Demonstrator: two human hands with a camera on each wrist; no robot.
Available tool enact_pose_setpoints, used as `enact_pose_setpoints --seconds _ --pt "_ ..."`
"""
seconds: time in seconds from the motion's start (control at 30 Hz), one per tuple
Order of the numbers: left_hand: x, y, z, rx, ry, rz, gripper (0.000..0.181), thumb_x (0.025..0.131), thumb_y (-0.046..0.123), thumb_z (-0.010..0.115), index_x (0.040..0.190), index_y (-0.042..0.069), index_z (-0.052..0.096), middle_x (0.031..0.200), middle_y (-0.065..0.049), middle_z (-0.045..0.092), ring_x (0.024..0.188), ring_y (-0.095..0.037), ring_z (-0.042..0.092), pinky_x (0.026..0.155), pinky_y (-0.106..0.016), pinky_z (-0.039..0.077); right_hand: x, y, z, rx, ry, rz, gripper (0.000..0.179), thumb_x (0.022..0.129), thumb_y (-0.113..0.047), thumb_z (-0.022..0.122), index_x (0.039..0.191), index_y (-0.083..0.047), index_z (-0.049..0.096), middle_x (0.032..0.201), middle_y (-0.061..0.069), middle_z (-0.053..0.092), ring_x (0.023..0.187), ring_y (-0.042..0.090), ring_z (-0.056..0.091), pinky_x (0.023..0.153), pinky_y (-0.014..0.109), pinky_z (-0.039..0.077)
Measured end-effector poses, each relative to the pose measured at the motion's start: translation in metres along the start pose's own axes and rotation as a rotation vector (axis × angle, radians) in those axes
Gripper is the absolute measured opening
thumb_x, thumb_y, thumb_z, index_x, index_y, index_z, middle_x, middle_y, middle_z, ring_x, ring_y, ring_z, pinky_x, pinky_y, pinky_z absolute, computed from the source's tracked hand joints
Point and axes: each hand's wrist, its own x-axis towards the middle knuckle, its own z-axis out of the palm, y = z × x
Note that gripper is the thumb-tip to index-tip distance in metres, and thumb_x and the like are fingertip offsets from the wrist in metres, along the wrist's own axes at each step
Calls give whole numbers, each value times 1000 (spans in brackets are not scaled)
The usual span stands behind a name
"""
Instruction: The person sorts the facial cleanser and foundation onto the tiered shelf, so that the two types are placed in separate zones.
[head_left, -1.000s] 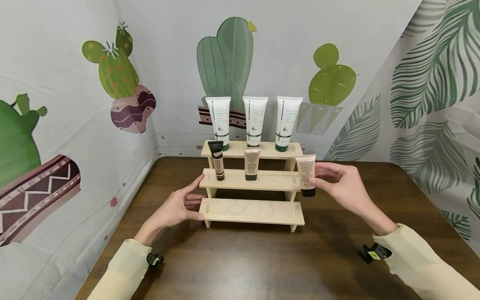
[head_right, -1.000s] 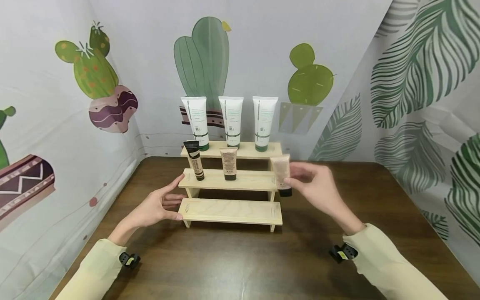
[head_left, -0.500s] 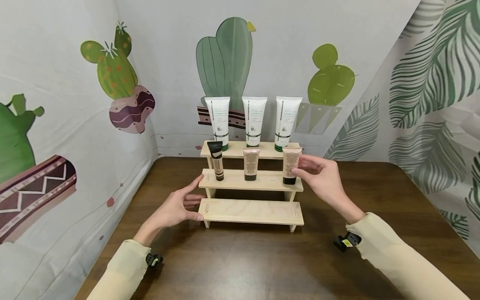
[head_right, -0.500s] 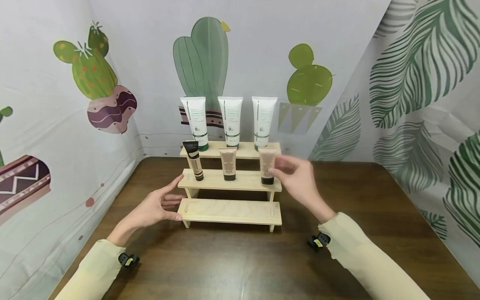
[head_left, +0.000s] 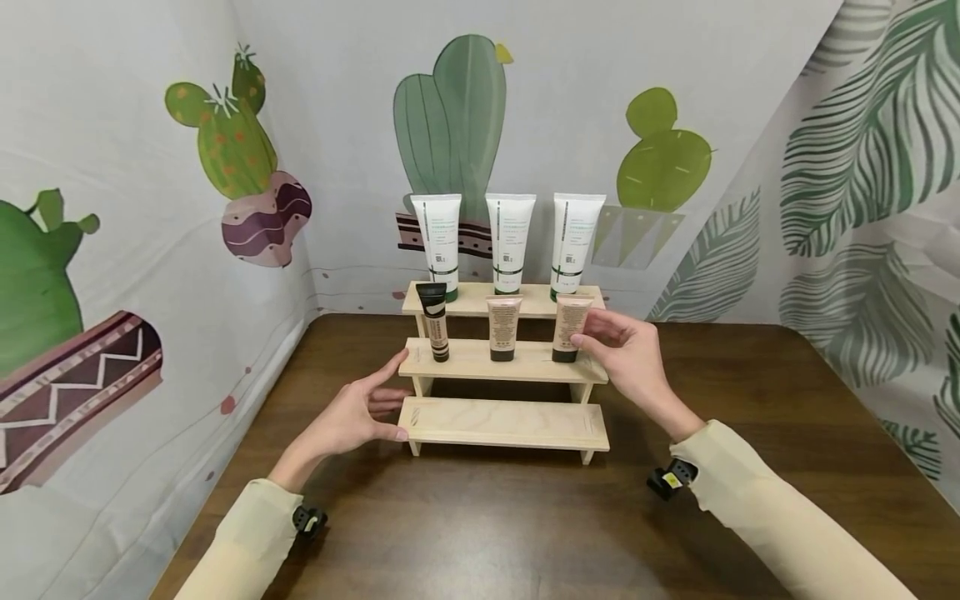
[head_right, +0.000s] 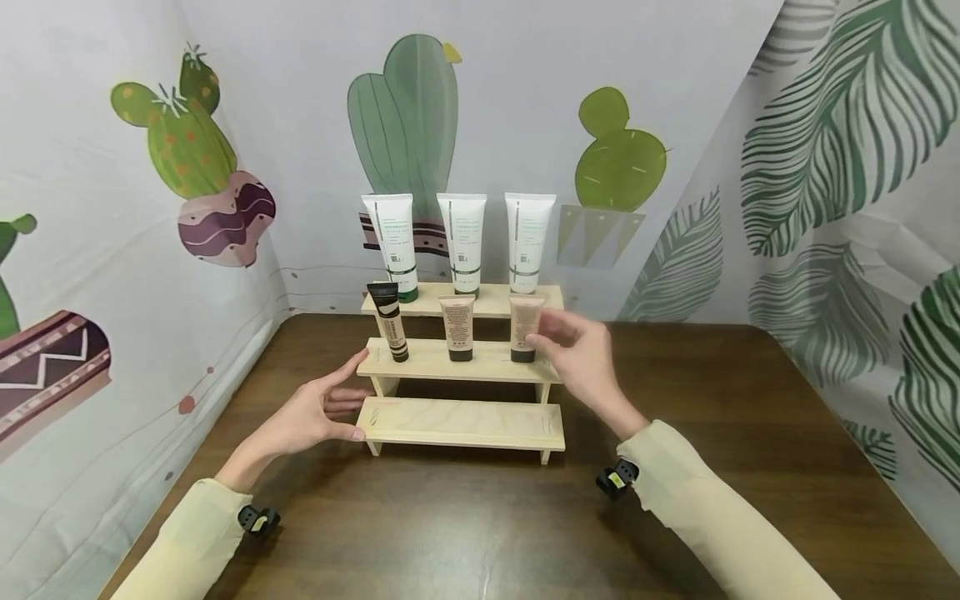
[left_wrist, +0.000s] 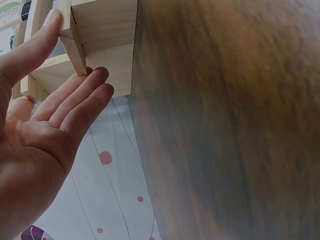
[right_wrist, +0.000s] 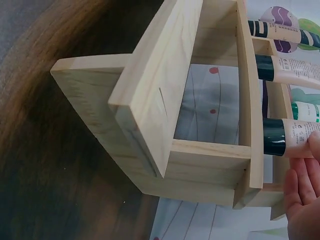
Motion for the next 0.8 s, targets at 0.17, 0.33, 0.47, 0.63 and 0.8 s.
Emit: enact_pose_setpoints --seconds 0.17,0.33,0.47,0.63,0.8 --pt "0 0 0 -8 -4 3 121 76 -5 93 170 27 23 135 -35 62 121 -45 66 101 -52 56 0 0 1 13 -14 -10 37 88 -1 86 122 7 74 104 23 77 92 10 73 85 19 57" --pt "1 -2 0 -9 -6 6 121 76 -5 92 170 27 23 135 -35 62 121 -45 65 101 -51 57 -1 0 0 7 -20 -20 37 88 -1 86 122 7 74 104 22 77 92 9 73 86 19 57" --pt "2 -2 0 -9 -5 3 122 76 -5 93 170 28 23 135 -34 62 121 -44 66 101 -50 57 -2 1 -1 -1 -22 -20 37 88 -1 85 123 7 74 105 21 77 93 8 73 86 19 57" --pt "2 -3 2 -9 -9 9 122 75 -5 93 170 29 23 135 -35 62 121 -44 66 101 -52 56 -4 -1 -1 -8 -21 -13 38 89 -1 85 124 8 73 106 22 77 94 9 73 87 19 57" --pt "2 -1 2 -11 -6 -3 124 74 -6 93 170 31 23 135 -33 63 121 -41 67 101 -50 57 -6 -2 -3 -7 -16 -22 39 89 -2 85 126 6 73 107 20 77 97 12 73 88 21 57"
